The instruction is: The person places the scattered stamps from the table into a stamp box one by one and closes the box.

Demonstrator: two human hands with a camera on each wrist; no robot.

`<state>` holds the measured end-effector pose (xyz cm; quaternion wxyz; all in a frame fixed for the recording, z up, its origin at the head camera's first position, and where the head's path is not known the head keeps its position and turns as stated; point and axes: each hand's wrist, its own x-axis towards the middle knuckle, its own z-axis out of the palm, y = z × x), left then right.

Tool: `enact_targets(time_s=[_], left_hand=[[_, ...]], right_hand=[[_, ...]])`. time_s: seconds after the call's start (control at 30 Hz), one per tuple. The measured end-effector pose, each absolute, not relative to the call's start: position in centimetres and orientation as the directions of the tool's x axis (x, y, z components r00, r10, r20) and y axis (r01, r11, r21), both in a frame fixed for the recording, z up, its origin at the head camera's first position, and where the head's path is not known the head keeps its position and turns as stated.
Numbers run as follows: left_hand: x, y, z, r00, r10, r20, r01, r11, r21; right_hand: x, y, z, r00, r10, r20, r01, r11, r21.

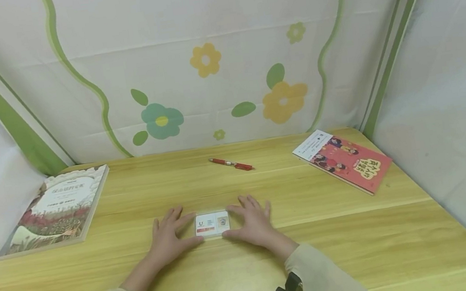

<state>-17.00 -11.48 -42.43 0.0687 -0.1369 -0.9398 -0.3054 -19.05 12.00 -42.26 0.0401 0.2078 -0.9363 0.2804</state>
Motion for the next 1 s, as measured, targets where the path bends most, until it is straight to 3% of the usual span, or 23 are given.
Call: enact_targets(time_s=[1.0], left_hand=[[-17.16,-11.22,-42.56,-0.952,0.221,0.213,0.301,0.802,0.516]], right_hand=[[-18.95,12.14,-41.79,-0.911,-0.391,0.133,-0.408,0.797,-0.445]])
